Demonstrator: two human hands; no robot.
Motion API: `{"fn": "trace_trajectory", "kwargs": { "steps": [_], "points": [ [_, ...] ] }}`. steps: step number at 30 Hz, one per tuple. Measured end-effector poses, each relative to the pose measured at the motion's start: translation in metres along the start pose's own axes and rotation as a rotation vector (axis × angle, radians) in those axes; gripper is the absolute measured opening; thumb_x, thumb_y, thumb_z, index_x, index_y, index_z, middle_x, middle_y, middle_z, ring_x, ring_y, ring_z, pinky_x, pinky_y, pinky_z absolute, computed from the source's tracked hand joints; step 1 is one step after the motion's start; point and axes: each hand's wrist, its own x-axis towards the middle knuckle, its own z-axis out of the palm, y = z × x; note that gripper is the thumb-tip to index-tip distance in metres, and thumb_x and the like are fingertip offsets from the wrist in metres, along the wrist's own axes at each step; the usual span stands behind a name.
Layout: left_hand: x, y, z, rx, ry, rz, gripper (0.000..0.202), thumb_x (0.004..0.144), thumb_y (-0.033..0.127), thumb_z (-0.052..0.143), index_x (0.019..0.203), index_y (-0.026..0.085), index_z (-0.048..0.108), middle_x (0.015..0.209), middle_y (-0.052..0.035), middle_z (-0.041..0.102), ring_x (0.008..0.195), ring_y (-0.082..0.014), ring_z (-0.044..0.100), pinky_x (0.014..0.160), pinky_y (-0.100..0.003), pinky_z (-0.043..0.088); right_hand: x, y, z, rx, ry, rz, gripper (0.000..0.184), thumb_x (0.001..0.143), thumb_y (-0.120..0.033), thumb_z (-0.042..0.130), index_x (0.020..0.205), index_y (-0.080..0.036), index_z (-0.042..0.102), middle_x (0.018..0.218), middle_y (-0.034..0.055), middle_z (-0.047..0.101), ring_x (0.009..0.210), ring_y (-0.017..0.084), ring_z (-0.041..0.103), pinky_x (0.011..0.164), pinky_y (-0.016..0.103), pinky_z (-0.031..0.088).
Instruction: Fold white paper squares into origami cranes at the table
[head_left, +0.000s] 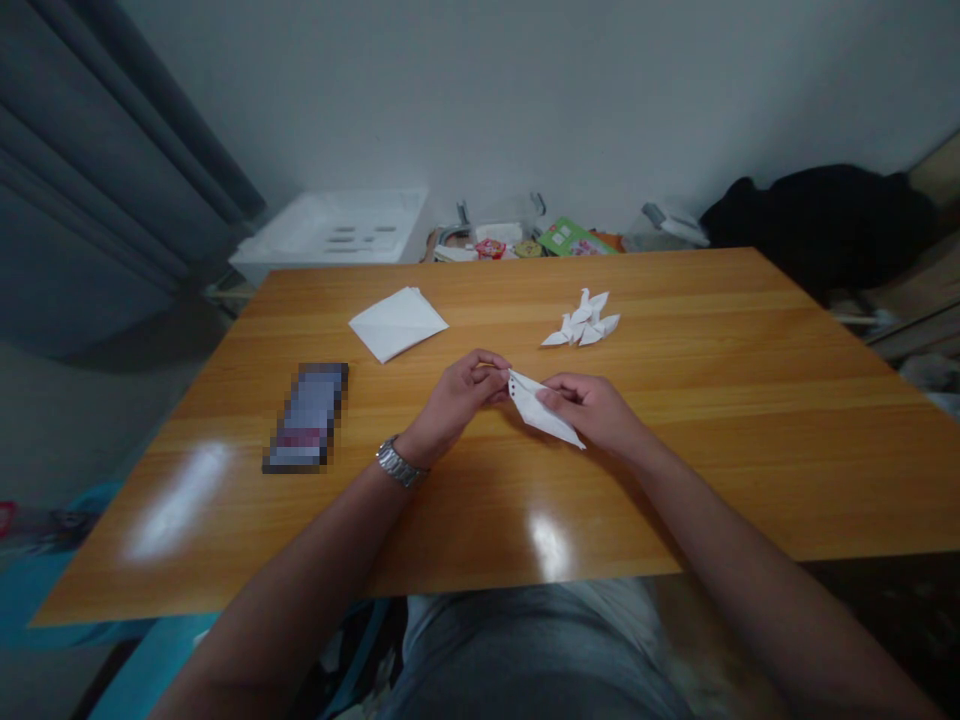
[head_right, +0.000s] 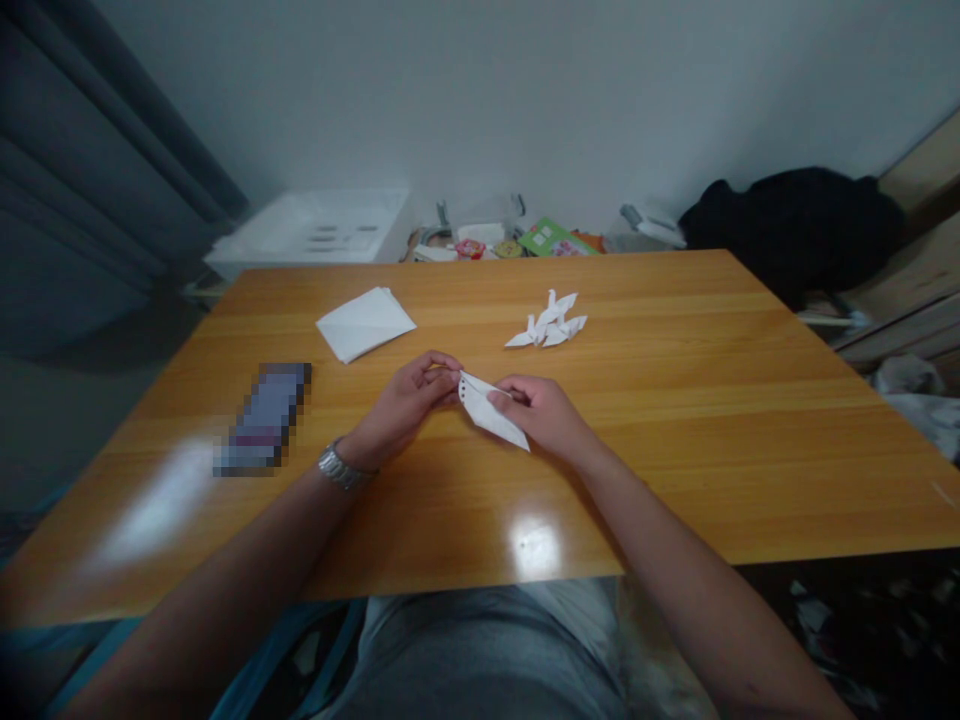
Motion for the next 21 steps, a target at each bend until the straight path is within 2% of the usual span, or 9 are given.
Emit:
{"fn": "trace_trajectory", "kwargs": {
  "steps": [4,9,15,21],
  "points": [
    [-0.0016,0.0028,0.0016,-0.001,-0.009,0.005,0.027,0.089,0.037,0.073,0.103,0.016,0.063,0.093,-0.0051,0.070,0.084,-0.0120,0.068,0.083,-0.027,0.056,-0.0002,-0.0009,0.0016,-0.011,0.039,0.006,0.038,0.090,-0.051,0.065,0.095,-0.015,0.073,0.075,0.0032,0.068,0.059,0.013,0.053,0.053,0.025,0.037],
    [-0.0050,0.0096,0.0035,0.189,-0.062,0.012,0.035,0.086,0.041,0.075,0.108,0.015,0.067,0.099,-0.0071,0.071,0.091,-0.0157,0.068,0.085,-0.029,0.056,-0.0007,-0.0017,0.0024,-0.056,0.034,-0.024,0.038,0.091,-0.051,0.063,0.094,-0.015,0.073,0.077,0.0045,0.069,0.063,0.015,0.055,0.054,0.026,0.038],
    [-0.0038,0.0063,0.0021,0.293,-0.064,0.041,0.030,0.085,0.041,0.075,0.095,0.014,0.070,0.093,-0.0062,0.072,0.087,-0.0160,0.066,0.081,-0.028,0.054,-0.0010,-0.0025,0.0008,-0.093,0.000,-0.044,0.036,0.092,-0.049,0.061,0.093,-0.015,0.073,0.078,0.0043,0.069,0.066,0.016,0.056,0.057,0.026,0.039],
    [-0.0025,0.0055,0.0001,0.306,-0.050,0.055,0.028,0.086,0.040,0.074,0.093,0.013,0.071,0.092,-0.0062,0.071,0.084,-0.0153,0.065,0.079,-0.027,0.053,-0.0015,-0.0034,0.0005,-0.085,-0.035,-0.065,0.036,0.094,-0.048,0.060,0.093,-0.015,0.073,0.081,0.0043,0.070,0.068,0.016,0.057,0.060,0.026,0.040]
  ]
}}
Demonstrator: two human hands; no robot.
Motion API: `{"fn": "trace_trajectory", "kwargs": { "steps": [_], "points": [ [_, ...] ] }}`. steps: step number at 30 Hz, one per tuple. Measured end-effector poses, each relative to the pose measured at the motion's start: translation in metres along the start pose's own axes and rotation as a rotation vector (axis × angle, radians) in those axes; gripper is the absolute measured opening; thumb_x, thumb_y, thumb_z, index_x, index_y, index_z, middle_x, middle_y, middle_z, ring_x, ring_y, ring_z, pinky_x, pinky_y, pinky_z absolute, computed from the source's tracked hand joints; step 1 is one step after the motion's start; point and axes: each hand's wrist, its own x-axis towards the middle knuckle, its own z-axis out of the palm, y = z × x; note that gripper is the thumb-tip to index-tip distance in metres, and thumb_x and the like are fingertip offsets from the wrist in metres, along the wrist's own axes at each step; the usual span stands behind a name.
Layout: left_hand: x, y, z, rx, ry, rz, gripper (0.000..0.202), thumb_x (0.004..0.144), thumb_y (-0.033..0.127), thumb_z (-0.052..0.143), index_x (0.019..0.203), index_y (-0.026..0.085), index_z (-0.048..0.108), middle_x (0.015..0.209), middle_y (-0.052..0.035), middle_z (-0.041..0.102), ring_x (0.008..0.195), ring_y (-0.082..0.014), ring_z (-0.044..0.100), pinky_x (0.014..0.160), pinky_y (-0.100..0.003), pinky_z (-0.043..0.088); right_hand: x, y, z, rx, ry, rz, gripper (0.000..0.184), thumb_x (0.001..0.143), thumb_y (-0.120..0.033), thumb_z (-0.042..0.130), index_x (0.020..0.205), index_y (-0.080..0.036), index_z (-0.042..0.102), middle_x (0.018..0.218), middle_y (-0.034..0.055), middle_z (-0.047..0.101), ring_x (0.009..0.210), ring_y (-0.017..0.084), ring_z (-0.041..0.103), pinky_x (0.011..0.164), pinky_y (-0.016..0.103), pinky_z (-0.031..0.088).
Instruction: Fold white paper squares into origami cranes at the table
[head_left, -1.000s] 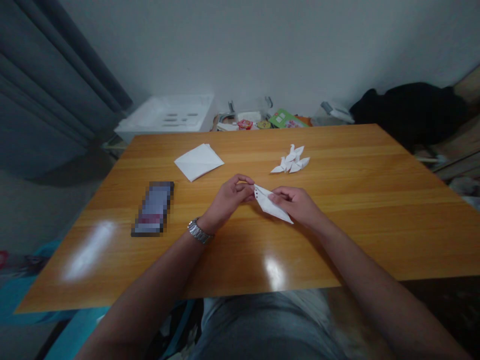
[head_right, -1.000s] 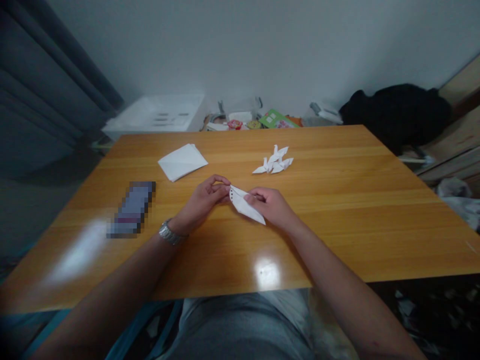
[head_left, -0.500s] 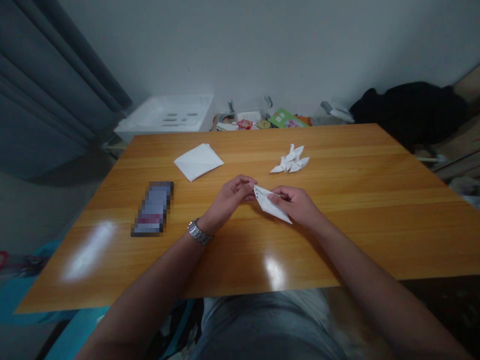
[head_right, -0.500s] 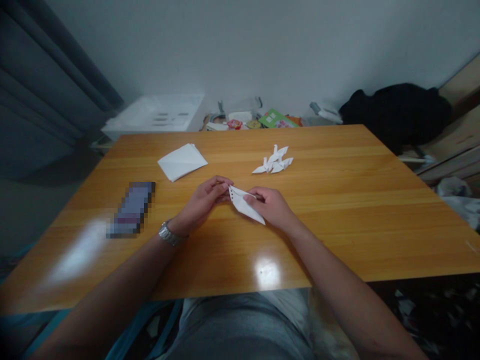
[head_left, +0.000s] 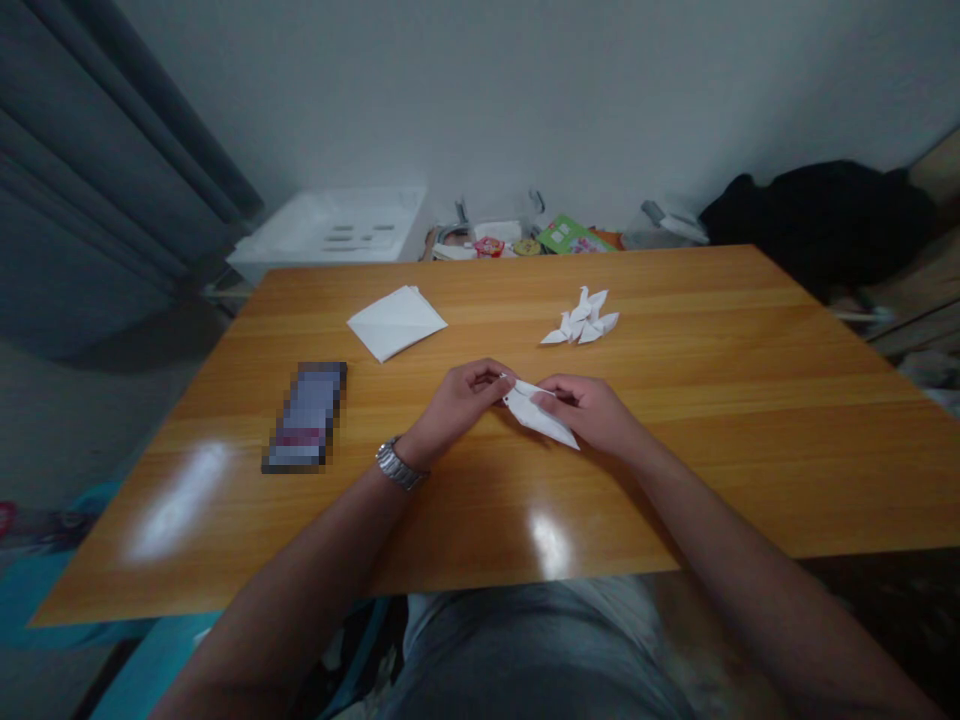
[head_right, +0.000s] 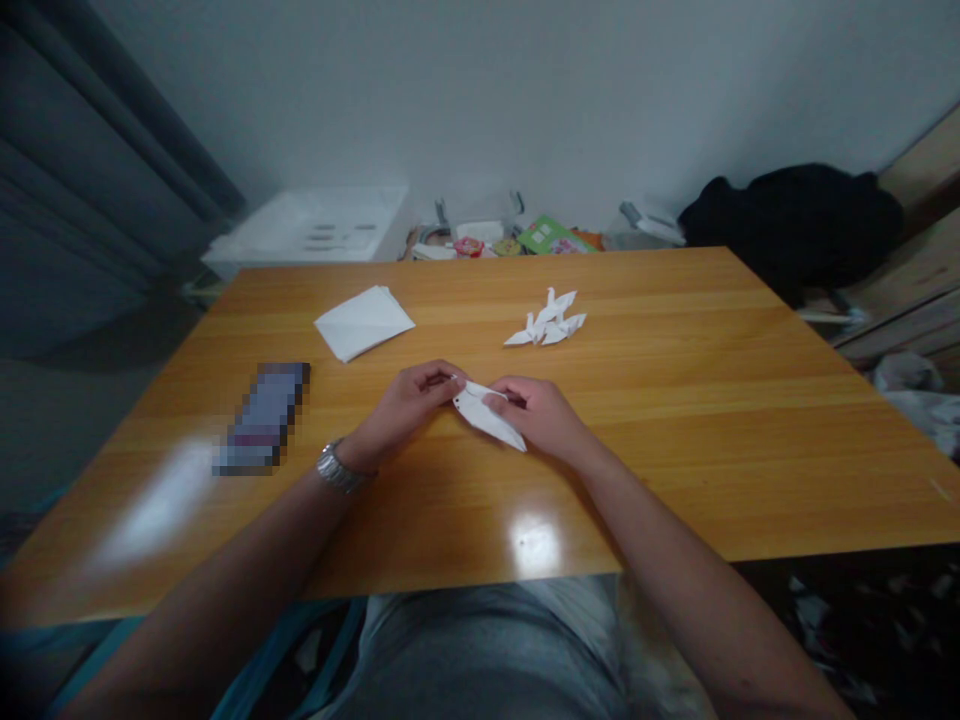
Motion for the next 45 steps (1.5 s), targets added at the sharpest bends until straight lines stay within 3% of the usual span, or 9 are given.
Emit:
{"fn": "trace_trajectory", "kwargs": {
  "steps": [9,14,22,30,39,45],
  "points": [
    [0.001,-0.002,0.000,0.083,0.030,0.047,0.027,0.088,0.040,0.072,0.092,0.013,0.072,0.091,-0.0069,0.073,0.082,-0.0152,0.065,0.076,-0.026,0.051,0.001,-0.001,-0.001,-0.058,0.014,-0.018,0.035,0.094,-0.048,0.060,0.091,-0.016,0.073,0.083,0.0046,0.072,0.071,0.017,0.060,0.062,0.027,0.042],
    [-0.001,-0.002,0.004,0.141,0.056,0.071,0.026,0.088,0.040,0.070,0.092,0.014,0.071,0.089,-0.0067,0.074,0.082,-0.0164,0.067,0.074,-0.027,0.053,0.001,0.000,0.001,0.038,0.002,-0.001,0.037,0.092,-0.051,0.064,0.097,-0.016,0.075,0.092,0.0072,0.076,0.079,0.020,0.067,0.070,0.029,0.048],
    [-0.004,0.002,0.006,0.220,0.004,0.095,0.020,0.091,0.033,0.065,0.092,0.014,0.070,0.088,-0.0061,0.073,0.080,-0.0151,0.066,0.073,-0.025,0.052,0.001,0.003,0.002,0.000,-0.017,-0.006,0.037,0.094,-0.049,0.061,0.095,-0.016,0.077,0.089,0.0064,0.077,0.077,0.020,0.067,0.069,0.029,0.048],
    [-0.007,0.005,0.003,0.380,-0.051,0.115,0.024,0.092,0.039,0.066,0.094,0.016,0.074,0.084,-0.0042,0.073,0.071,-0.0131,0.063,0.064,-0.023,0.047,-0.001,0.000,0.002,-0.124,-0.015,-0.041,0.035,0.096,-0.046,0.058,0.093,-0.017,0.078,0.087,0.0056,0.078,0.076,0.019,0.067,0.067,0.028,0.047],
    [-0.003,0.008,-0.008,0.358,-0.059,0.099,0.026,0.092,0.041,0.069,0.090,0.016,0.076,0.086,-0.0053,0.076,0.075,-0.0148,0.067,0.067,-0.024,0.050,-0.001,0.000,-0.001,-0.054,-0.024,-0.025,0.035,0.095,-0.047,0.059,0.097,-0.018,0.079,0.096,0.0070,0.079,0.084,0.023,0.070,0.074,0.032,0.051],
    [-0.001,0.009,-0.010,0.261,-0.046,0.027,0.026,0.088,0.041,0.073,0.089,0.015,0.078,0.086,-0.0065,0.077,0.074,-0.0149,0.067,0.069,-0.025,0.053,-0.001,-0.001,-0.007,-0.152,-0.029,-0.037,0.037,0.096,-0.048,0.057,0.093,-0.019,0.079,0.091,0.0059,0.078,0.079,0.022,0.067,0.070,0.032,0.048]
  ]
}}
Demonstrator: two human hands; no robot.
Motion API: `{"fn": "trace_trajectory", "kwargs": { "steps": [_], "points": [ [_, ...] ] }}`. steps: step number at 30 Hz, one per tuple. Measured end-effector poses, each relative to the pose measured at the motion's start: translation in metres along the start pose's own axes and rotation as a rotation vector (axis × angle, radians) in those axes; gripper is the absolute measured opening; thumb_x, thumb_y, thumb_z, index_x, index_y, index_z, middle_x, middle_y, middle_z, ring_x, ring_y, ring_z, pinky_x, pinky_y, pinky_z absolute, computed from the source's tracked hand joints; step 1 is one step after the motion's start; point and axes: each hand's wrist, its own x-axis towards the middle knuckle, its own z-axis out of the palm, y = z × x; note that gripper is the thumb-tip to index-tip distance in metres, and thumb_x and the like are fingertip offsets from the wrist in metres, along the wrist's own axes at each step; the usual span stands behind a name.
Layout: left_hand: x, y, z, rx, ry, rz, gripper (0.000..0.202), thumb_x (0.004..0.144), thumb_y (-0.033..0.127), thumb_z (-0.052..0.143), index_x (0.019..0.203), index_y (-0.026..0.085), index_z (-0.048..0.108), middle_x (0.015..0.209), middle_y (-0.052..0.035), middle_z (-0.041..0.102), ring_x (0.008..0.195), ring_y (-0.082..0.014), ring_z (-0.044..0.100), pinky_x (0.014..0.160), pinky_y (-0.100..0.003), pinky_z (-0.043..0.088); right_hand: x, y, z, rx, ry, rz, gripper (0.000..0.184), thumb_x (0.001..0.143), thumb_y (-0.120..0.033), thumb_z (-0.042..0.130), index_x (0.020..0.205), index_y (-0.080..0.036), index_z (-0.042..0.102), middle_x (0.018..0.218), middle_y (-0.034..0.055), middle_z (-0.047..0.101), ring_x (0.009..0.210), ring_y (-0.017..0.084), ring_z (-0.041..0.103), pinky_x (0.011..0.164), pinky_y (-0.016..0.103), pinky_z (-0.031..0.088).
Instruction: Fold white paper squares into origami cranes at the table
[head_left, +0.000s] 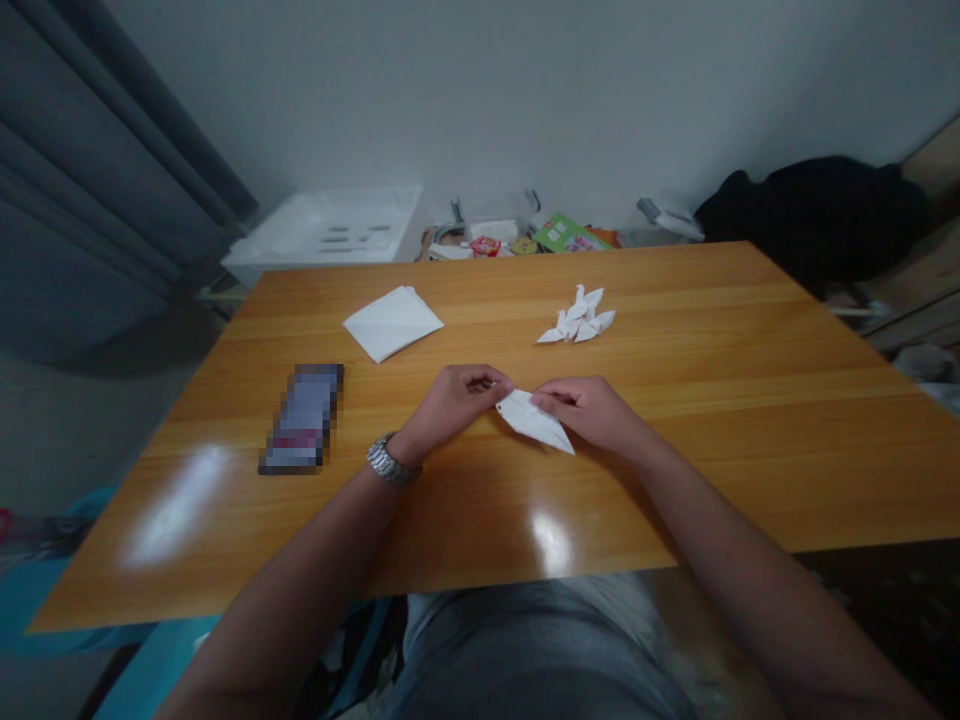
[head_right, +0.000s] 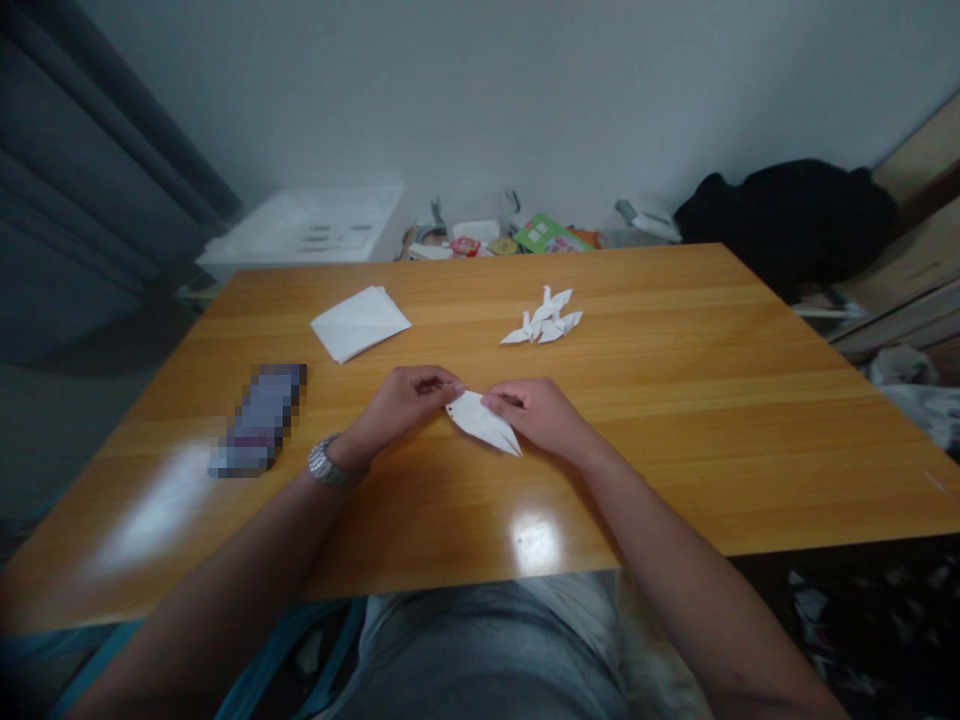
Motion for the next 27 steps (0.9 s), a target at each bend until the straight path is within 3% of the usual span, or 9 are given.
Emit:
{"fn": "trace_trajectory", "kwargs": {
  "steps": [6,13,18,27],
  "points": [
    [0.002,-0.006,-0.006,-0.184,0.085,-0.168,0.033,0.083,0.045,0.078,0.086,0.013,0.078,0.079,-0.0079,0.076,0.065,-0.0126,0.066,0.065,-0.025,0.056,-0.001,0.004,-0.003,0.028,-0.003,0.008,0.040,0.096,-0.051,0.056,0.095,-0.017,0.079,0.090,0.0060,0.077,0.077,0.021,0.066,0.068,0.030,0.047],
    [0.004,-0.005,-0.010,-0.134,0.144,-0.072,0.039,0.092,0.049,0.066,0.095,0.011,0.075,0.091,-0.0107,0.077,0.077,-0.0143,0.070,0.074,-0.026,0.059,0.001,0.007,-0.003,0.021,0.009,0.005,0.038,0.096,-0.048,0.056,0.093,-0.017,0.078,0.089,0.0060,0.077,0.076,0.020,0.066,0.066,0.029,0.046],
    [0.000,0.002,-0.004,0.069,0.039,0.054,0.035,0.091,0.047,0.069,0.105,0.015,0.074,0.105,-0.0087,0.077,0.092,-0.0162,0.071,0.081,-0.025,0.056,0.001,0.006,-0.002,0.007,0.008,0.019,0.033,0.095,-0.044,0.058,0.094,-0.018,0.078,0.092,0.0064,0.079,0.079,0.021,0.069,0.069,0.030,0.048],
    [-0.003,-0.003,0.000,0.131,-0.083,0.054,0.023,0.093,0.036,0.067,0.094,0.015,0.076,0.089,-0.0045,0.077,0.081,-0.0140,0.069,0.073,-0.022,0.053,0.000,0.004,0.002,-0.065,-0.013,-0.010,0.026,0.092,-0.037,0.060,0.090,-0.018,0.078,0.086,0.0048,0.078,0.074,0.020,0.067,0.065,0.028,0.045]
  ]
}}
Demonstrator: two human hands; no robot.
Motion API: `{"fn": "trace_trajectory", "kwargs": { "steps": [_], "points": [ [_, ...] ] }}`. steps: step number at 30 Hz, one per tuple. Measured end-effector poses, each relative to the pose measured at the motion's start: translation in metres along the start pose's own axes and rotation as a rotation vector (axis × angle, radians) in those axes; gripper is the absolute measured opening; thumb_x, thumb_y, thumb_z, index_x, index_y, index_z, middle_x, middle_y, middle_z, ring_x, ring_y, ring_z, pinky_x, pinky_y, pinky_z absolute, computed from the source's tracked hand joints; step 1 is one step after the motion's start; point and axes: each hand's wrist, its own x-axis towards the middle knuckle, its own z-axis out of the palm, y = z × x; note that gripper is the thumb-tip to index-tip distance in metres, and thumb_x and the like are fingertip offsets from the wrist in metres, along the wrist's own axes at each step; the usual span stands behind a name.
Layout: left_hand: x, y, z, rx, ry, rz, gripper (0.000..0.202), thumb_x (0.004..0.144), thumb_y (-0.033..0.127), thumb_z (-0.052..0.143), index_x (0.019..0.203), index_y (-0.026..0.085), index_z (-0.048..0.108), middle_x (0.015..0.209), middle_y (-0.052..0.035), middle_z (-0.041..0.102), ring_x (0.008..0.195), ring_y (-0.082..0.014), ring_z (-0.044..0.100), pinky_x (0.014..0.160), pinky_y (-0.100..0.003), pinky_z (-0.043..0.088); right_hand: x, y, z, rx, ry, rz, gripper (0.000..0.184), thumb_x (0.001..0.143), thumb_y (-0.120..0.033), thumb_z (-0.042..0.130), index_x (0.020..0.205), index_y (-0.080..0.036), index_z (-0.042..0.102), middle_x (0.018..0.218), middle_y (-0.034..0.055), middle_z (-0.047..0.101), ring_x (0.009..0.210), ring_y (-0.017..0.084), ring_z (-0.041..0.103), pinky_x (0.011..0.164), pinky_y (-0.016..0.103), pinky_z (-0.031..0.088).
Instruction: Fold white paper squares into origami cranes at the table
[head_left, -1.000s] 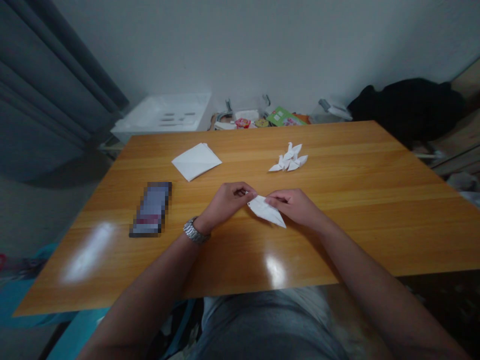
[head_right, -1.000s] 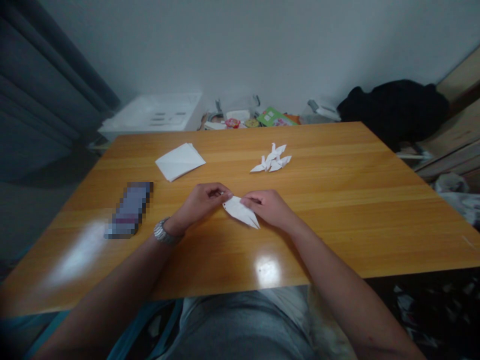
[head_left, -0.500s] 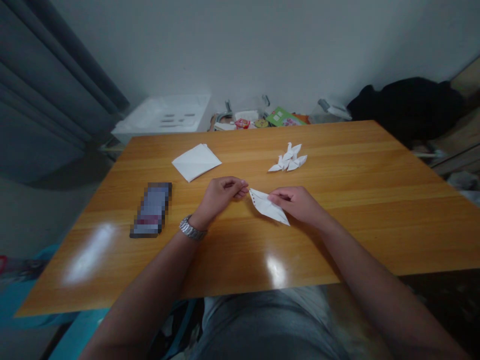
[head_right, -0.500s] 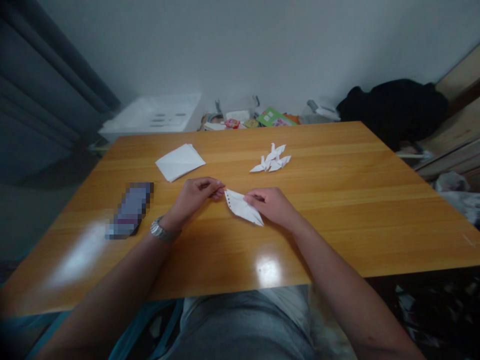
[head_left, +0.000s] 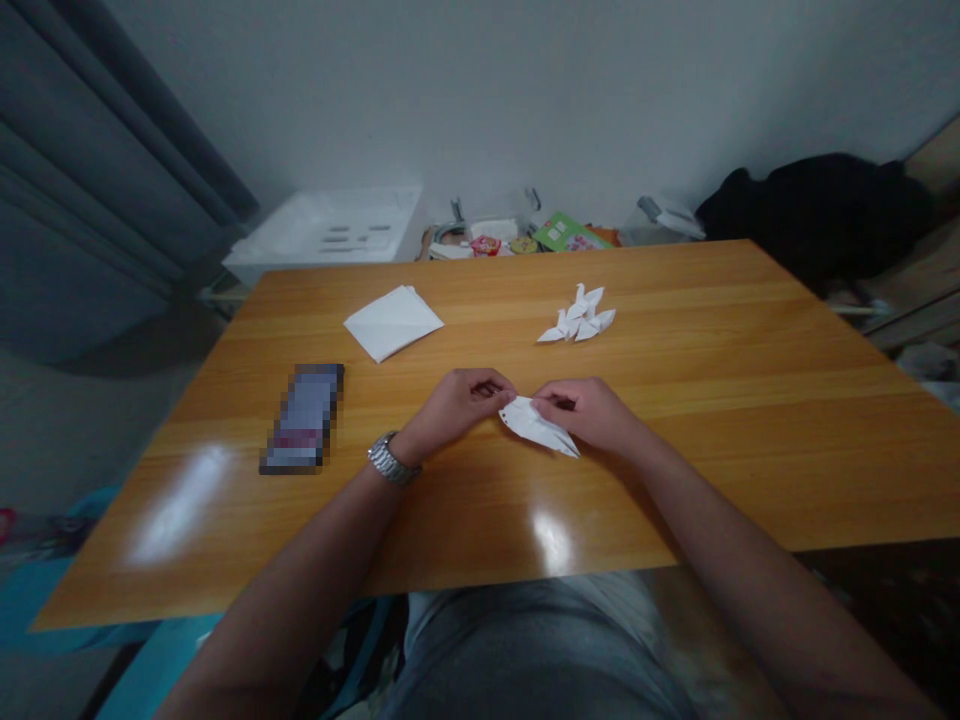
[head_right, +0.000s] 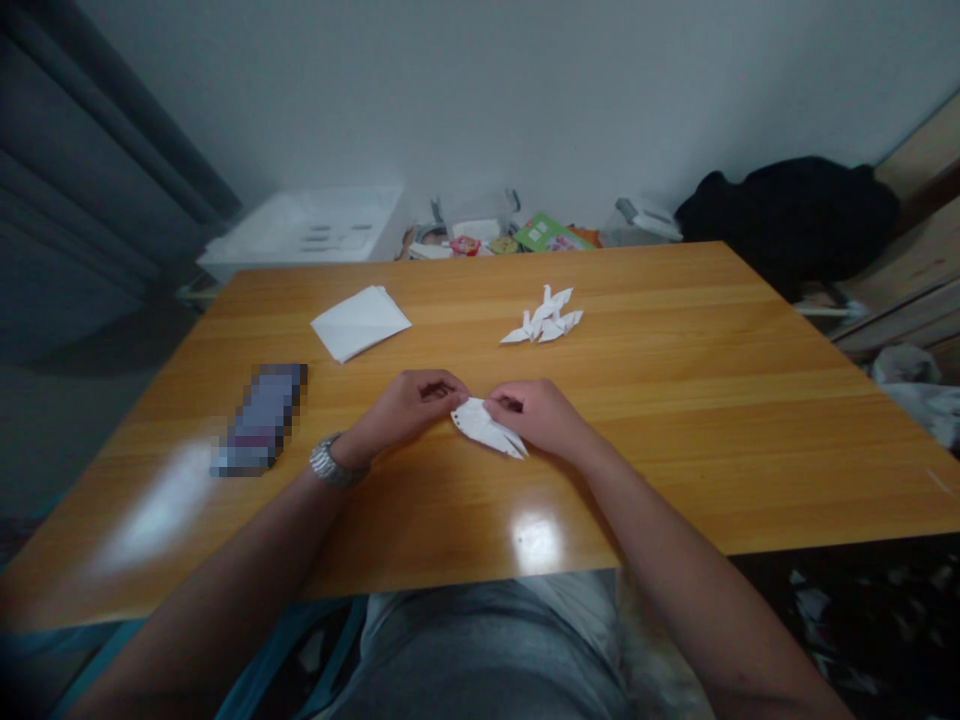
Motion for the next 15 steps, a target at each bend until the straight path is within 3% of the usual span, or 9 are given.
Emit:
{"fn": "trace_trajectory", "kwargs": {
  "steps": [7,15],
  "points": [
    [0.001,-0.003,0.005,0.021,0.065,-0.003,0.024,0.092,0.037,0.068,0.093,0.014,0.075,0.085,-0.0045,0.076,0.074,-0.0123,0.066,0.066,-0.021,0.050,0.001,-0.004,0.002,0.017,0.038,0.006,0.030,0.094,-0.040,0.059,0.093,-0.017,0.077,0.087,0.0049,0.077,0.075,0.019,0.067,0.066,0.028,0.046],
    [-0.001,-0.002,0.013,0.039,0.056,0.013,0.020,0.092,0.033,0.065,0.094,0.015,0.073,0.087,-0.0041,0.076,0.077,-0.0132,0.068,0.068,-0.022,0.051,0.001,-0.005,0.004,-0.036,0.024,-0.032,0.028,0.096,-0.038,0.058,0.094,-0.019,0.078,0.088,0.0043,0.079,0.076,0.019,0.068,0.067,0.028,0.045]
  ]
}}
